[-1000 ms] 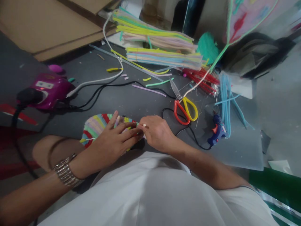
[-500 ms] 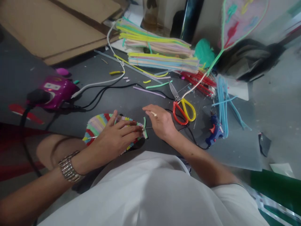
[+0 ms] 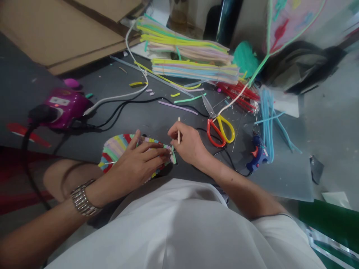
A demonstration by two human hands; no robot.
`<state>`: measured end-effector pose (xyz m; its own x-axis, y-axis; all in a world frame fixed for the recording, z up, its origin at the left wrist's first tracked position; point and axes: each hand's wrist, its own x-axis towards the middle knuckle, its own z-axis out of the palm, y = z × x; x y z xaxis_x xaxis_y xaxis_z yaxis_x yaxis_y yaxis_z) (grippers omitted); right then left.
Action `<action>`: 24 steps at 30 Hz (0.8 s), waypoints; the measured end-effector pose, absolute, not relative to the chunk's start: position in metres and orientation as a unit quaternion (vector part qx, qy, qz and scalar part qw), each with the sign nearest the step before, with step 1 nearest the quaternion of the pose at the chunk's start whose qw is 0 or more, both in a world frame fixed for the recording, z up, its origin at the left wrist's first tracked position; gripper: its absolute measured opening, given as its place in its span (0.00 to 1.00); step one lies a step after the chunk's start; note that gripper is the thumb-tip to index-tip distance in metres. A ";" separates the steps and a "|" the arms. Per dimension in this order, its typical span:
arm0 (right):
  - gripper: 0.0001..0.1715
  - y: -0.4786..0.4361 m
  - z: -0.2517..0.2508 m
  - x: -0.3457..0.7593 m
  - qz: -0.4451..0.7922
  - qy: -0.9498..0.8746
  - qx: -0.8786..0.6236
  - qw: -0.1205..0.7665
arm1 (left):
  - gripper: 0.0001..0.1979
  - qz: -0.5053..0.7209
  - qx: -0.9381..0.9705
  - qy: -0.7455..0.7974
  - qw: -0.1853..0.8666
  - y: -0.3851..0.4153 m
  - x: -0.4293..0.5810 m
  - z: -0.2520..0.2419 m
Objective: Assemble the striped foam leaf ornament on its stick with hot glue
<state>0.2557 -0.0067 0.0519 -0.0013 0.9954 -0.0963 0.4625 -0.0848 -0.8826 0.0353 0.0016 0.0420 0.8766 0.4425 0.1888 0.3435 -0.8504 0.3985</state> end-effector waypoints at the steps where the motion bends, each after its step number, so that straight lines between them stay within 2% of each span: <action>1: 0.11 -0.006 0.051 0.255 0.395 -0.585 -0.622 0.337 | 0.14 0.139 0.952 0.205 0.180 0.001 0.035 0.043; 9: 0.12 -0.006 0.051 0.255 0.369 -0.620 -0.609 0.329 | 0.13 0.125 0.941 0.248 0.194 -0.003 0.037 0.056; 14: 0.11 -0.004 0.048 0.255 0.369 -0.617 -0.609 0.335 | 0.13 0.170 0.940 0.224 0.194 -0.002 0.038 0.047; 24: 0.11 -0.007 0.048 0.249 0.343 -0.620 -0.616 0.344 | 0.16 0.184 0.930 0.254 0.192 -0.001 0.041 0.042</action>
<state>0.2494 -0.0074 0.0483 -0.0052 1.0000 0.0036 0.5279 0.0058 -0.8493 0.0409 -0.0013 0.0416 0.8027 0.5437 0.2451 0.4024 -0.7971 0.4502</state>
